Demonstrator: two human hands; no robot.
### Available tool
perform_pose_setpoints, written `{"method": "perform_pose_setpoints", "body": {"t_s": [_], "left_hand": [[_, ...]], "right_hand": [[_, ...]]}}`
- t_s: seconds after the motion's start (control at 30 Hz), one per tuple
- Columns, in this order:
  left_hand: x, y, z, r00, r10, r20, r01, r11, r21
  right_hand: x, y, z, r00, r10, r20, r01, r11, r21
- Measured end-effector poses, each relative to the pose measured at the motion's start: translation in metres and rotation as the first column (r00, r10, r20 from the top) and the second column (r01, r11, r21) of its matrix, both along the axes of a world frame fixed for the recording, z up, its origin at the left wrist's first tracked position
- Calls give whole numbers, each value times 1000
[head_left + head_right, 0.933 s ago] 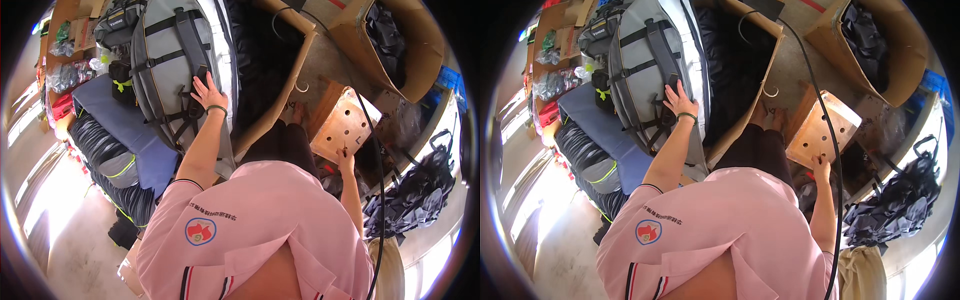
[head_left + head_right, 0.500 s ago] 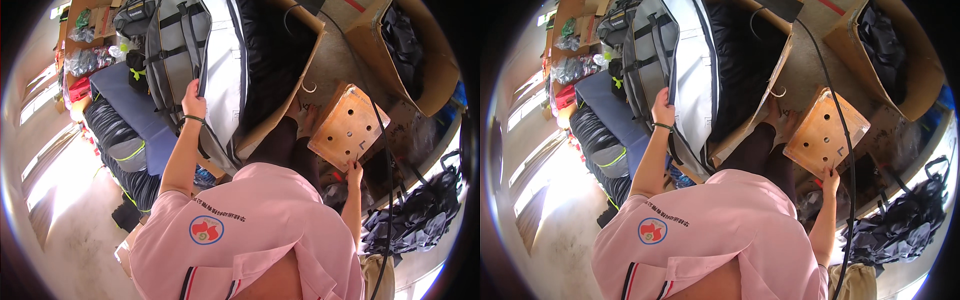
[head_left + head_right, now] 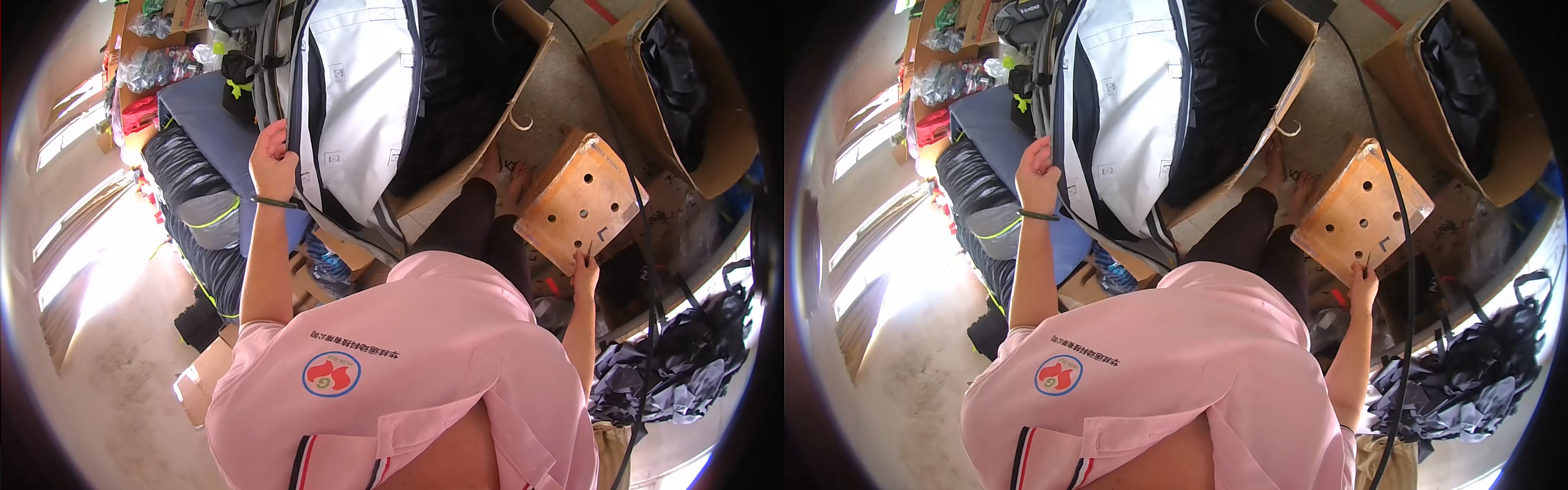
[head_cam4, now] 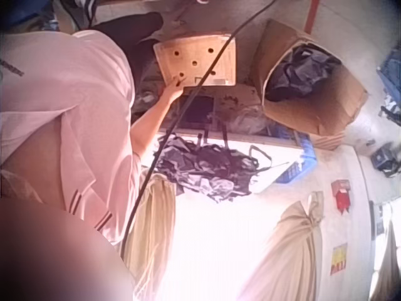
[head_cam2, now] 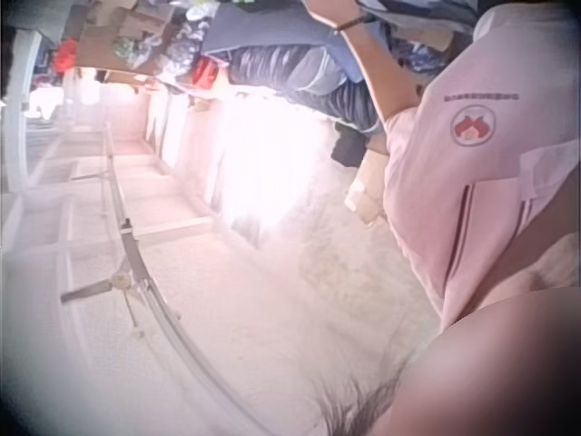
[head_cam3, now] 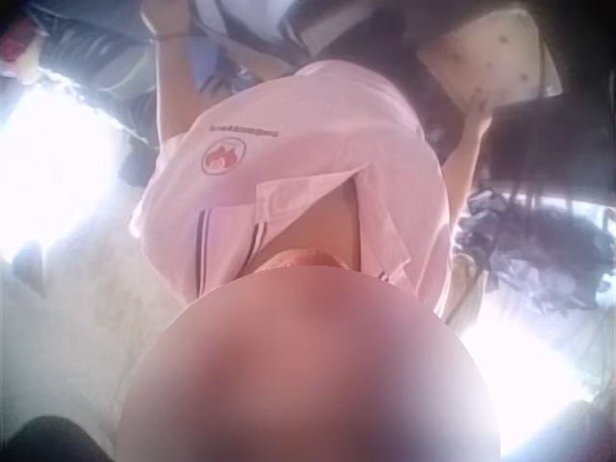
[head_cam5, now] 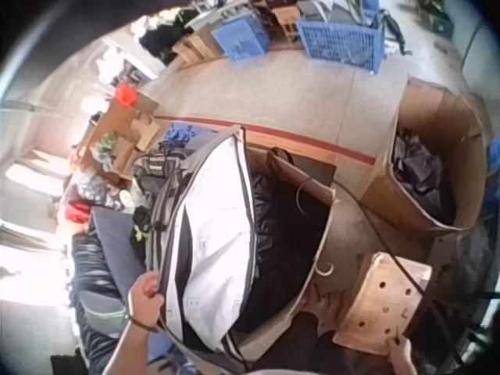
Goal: Trimming excess material and loose threads from black fabric components using small scissors at a workbench.
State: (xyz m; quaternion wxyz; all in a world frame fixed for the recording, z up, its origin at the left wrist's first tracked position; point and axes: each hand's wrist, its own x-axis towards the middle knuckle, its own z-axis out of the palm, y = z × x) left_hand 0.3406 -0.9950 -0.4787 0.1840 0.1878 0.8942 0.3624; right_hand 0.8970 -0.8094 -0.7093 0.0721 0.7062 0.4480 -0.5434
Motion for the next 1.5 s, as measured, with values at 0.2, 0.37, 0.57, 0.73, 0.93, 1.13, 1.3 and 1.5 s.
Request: {"method": "perform_pose_setpoints", "body": {"t_s": [0.2, 0.37, 0.57, 0.73, 0.93, 1.13, 1.3, 1.5], "left_hand": [[2, 0, -2, 1000, -2, -1, 2, 999, 38], [-2, -4, -8, 1000, 1, 5, -1, 999, 54], [-6, -8, -13, 999, 17, -44, -17, 1000, -10], [-8, -7, -17, 999, 8, -33, -7, 1000, 20], [-6, -6, -17, 1000, 20, -24, -20, 1000, 15], [-5, -5, -21, 997, -14, -70, 14, 1000, 3], [-4, 8, -32, 995, -88, -36, 88, 996, 4], [58, 71, -61, 674, -608, -419, 622, 774, -121]], "right_hand": [[15, -1, -5, 1000, -13, 11, 12, 1000, 20], [18, -12, -9, 999, -2, 33, 1, 1000, 24], [12, -19, -3, 998, -8, 66, 9, 1000, -13], [7, -20, 2, 997, -34, 63, 33, 999, 5], [-1, -13, 12, 999, -21, 41, 20, 1000, 20], [-4, -9, 20, 999, -21, 39, 18, 998, 56], [18, -17, 15, 996, -50, 80, 48, 998, 32], [29, -34, 41, 976, 91, 196, -135, 966, 223]]}}
